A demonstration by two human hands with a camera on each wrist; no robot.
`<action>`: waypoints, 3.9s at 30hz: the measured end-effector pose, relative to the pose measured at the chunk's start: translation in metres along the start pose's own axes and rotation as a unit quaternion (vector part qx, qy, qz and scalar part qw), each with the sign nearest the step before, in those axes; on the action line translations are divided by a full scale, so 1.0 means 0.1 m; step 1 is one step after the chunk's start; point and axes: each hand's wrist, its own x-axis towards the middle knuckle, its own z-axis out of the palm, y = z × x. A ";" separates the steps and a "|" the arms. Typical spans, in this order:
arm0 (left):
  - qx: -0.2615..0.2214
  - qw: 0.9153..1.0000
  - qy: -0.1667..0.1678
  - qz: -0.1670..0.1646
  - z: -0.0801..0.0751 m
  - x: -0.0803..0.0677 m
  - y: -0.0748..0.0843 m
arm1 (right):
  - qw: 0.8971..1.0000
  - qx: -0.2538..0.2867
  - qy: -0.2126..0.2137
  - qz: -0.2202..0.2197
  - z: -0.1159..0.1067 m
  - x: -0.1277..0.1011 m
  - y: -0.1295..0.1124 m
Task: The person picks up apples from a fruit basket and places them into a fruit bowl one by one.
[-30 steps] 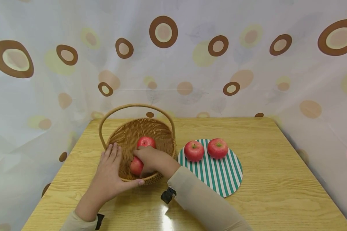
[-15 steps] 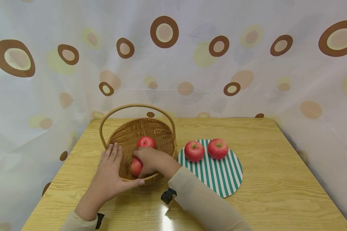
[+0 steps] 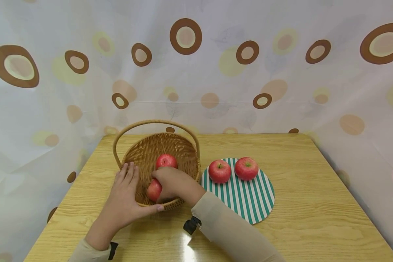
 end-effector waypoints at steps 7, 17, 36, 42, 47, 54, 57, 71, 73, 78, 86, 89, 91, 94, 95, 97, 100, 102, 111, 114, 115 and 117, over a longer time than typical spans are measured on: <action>-0.005 1.000 -0.002 -0.001 0.00 0.00 -0.01 | 0.999 0.002 0.038 -0.019 -0.02 -0.04 0.00; -0.022 1.000 -0.003 -0.007 0.00 0.01 -0.02 | 0.987 0.030 0.151 -0.047 -0.18 -0.13 0.00; -0.020 1.000 -0.005 -0.008 0.01 0.05 -0.03 | 0.966 0.048 0.247 -0.058 -0.31 -0.47 0.09; -0.018 1.000 -0.009 -0.010 -0.01 0.07 -0.03 | 0.956 0.053 0.280 -0.071 -0.35 -0.57 0.12; -0.020 1.000 -0.013 -0.014 -0.04 0.07 -0.02 | 0.955 0.052 0.283 -0.072 -0.35 -0.61 0.15; -0.020 1.000 -0.017 -0.014 -0.03 0.06 -0.02 | 0.956 0.078 0.277 -0.062 -0.36 -0.71 0.18; -0.022 0.999 -0.020 -0.015 -0.03 0.05 -0.02 | 0.953 0.099 0.280 -0.060 -0.36 -0.76 0.22; -0.024 0.999 -0.017 -0.013 -0.04 0.09 -0.02 | 0.938 0.124 0.321 -0.041 -0.41 -1.08 0.42; -0.023 1.000 -0.014 -0.012 -0.04 0.09 -0.02 | 0.937 0.128 0.322 -0.040 -0.40 -1.11 0.44; -0.025 1.000 -0.007 -0.010 -0.03 0.10 -0.02 | 0.933 0.122 0.336 -0.037 -0.38 -1.20 0.49; -0.022 1.000 -0.004 -0.005 -0.01 0.09 -0.02 | 0.925 0.137 0.351 -0.041 -0.34 -1.37 0.60; -0.022 1.000 -0.003 -0.005 -0.01 0.09 -0.03 | 0.924 0.134 0.356 -0.033 -0.33 -1.43 0.64; -0.022 1.000 -0.003 -0.005 -0.01 0.10 -0.03 | 0.925 0.127 0.358 -0.025 -0.32 -1.46 0.66; -0.021 1.000 -0.007 -0.006 -0.02 0.09 -0.03 | 0.925 0.117 0.361 -0.017 -0.30 -1.53 0.72; -0.022 1.000 -0.010 -0.007 -0.02 0.09 -0.03 | 0.924 0.111 0.365 -0.017 -0.29 -1.55 0.74; -0.021 1.000 -0.014 -0.009 -0.02 0.09 -0.03 | 0.924 0.103 0.369 -0.015 -0.28 -1.60 0.79; -0.020 1.000 -0.018 -0.011 -0.01 0.09 -0.02 | 0.921 0.097 0.377 -0.014 -0.26 -1.67 0.86; -0.019 1.000 -0.015 -0.010 -0.01 0.09 -0.03 | 0.921 0.096 0.378 -0.008 -0.26 -1.72 0.91; -0.018 1.000 -0.018 -0.010 -0.03 0.09 -0.04 | 0.919 0.073 0.388 0.020 -0.19 -1.92 1.11; -0.019 1.000 -0.021 -0.011 -0.03 0.09 -0.04 | 0.921 0.075 0.380 0.041 -0.15 -1.98 1.18; -0.020 0.999 -0.022 -0.012 -0.03 0.09 -0.04 | 0.922 0.076 0.377 0.049 -0.13 -2.00 1.20; -0.022 0.999 -0.025 -0.013 -0.03 0.08 -0.04 | 0.923 0.067 0.374 0.067 -0.11 -2.05 1.25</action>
